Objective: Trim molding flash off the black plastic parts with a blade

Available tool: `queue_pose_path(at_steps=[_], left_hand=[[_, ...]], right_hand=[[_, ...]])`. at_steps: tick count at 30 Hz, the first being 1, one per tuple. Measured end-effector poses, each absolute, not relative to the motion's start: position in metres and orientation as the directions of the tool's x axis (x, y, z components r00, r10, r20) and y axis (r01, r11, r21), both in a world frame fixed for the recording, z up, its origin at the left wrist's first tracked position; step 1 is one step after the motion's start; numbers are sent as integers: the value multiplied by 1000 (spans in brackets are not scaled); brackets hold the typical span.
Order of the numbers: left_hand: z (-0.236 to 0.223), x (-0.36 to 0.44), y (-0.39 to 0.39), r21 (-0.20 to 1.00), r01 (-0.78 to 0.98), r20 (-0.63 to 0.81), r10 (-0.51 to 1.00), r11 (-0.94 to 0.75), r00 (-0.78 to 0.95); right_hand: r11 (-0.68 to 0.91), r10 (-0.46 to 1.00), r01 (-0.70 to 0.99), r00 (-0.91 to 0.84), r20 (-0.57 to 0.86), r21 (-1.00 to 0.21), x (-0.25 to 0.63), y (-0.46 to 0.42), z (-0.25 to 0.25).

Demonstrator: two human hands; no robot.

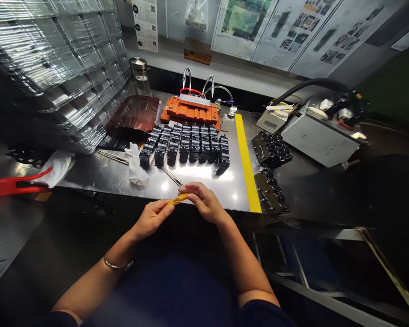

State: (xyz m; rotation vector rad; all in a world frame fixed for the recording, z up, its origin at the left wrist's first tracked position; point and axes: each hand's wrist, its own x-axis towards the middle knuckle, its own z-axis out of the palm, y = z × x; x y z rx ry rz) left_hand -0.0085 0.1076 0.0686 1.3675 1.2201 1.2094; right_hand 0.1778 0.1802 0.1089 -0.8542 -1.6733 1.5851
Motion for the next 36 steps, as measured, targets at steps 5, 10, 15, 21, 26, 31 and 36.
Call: queue_pose_path(at_steps=[5,10,15,21,26,31,36], left_hand=[[68,-11,109,957,207,209,978,-205,1],[67,-11,109,839,402,391,920,-367,25],[66,-12,109,753,494,469,881,-434,60],[65,-10,109,762,474,469,881,-442,66],[65,-9,108,788,437,452,890,-433,66],[64,-8,108,835,391,373,921,-387,113],[59,0,101,834,380,401,912,-401,84]], right_hand=[[1,930,27,-369,-9,-1000,174,182,114],[-51,959,90,-275,-74,-995,166,181,116],[49,954,219,-299,-19,-975,165,181,117],[127,944,286,-329,27,-950,157,179,112],[145,939,354,-343,17,-924,150,175,104],[271,922,412,-370,112,-870,144,168,95],[343,904,423,-393,171,-838,141,162,88]])
